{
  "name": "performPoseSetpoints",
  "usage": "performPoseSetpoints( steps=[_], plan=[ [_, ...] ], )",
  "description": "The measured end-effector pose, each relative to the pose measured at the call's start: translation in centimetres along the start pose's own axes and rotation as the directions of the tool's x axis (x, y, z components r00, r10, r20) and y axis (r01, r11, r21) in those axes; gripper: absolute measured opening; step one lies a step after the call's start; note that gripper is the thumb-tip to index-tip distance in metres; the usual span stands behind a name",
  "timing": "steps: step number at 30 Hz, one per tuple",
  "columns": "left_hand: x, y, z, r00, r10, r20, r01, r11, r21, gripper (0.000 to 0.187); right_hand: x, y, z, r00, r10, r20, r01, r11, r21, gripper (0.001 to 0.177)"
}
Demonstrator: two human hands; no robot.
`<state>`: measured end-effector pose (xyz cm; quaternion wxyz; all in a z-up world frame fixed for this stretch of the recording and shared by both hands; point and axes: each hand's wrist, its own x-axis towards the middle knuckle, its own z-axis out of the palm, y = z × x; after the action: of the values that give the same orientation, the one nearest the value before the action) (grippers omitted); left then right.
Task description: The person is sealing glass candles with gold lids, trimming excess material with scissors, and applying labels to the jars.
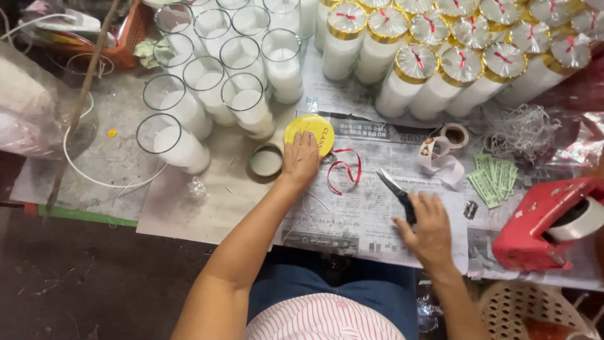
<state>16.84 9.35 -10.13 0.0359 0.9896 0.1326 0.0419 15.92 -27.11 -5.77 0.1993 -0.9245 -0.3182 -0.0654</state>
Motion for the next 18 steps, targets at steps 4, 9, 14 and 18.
performPoseSetpoints(
  steps=[4,9,14,18],
  plan=[
    [-0.8,0.1,-1.0,0.994,0.039,-0.099,-0.03,0.996,0.086,0.067,-1.5,0.4,3.5,0.956,-0.048,-0.288,0.031,0.998,-0.063,0.058],
    [0.0,-0.9,-1.2,0.985,0.094,-0.144,-0.088,0.995,0.048,0.058,-1.0,-0.1,2.1,0.951,-0.082,-0.298,0.069,0.996,-0.053,0.045],
    [-0.3,-2.6,-0.6,1.0,0.019,-0.015,-0.02,0.995,-0.099,0.056,-1.6,0.4,2.7,0.954,-0.08,-0.289,0.075,0.997,-0.026,0.044],
    [-5.4,-1.1,-8.2,0.957,-0.155,-0.246,0.028,0.892,-0.451,0.037,-1.5,0.4,2.8,0.948,-0.082,-0.306,0.073,0.997,-0.04,0.045]
  ],
)
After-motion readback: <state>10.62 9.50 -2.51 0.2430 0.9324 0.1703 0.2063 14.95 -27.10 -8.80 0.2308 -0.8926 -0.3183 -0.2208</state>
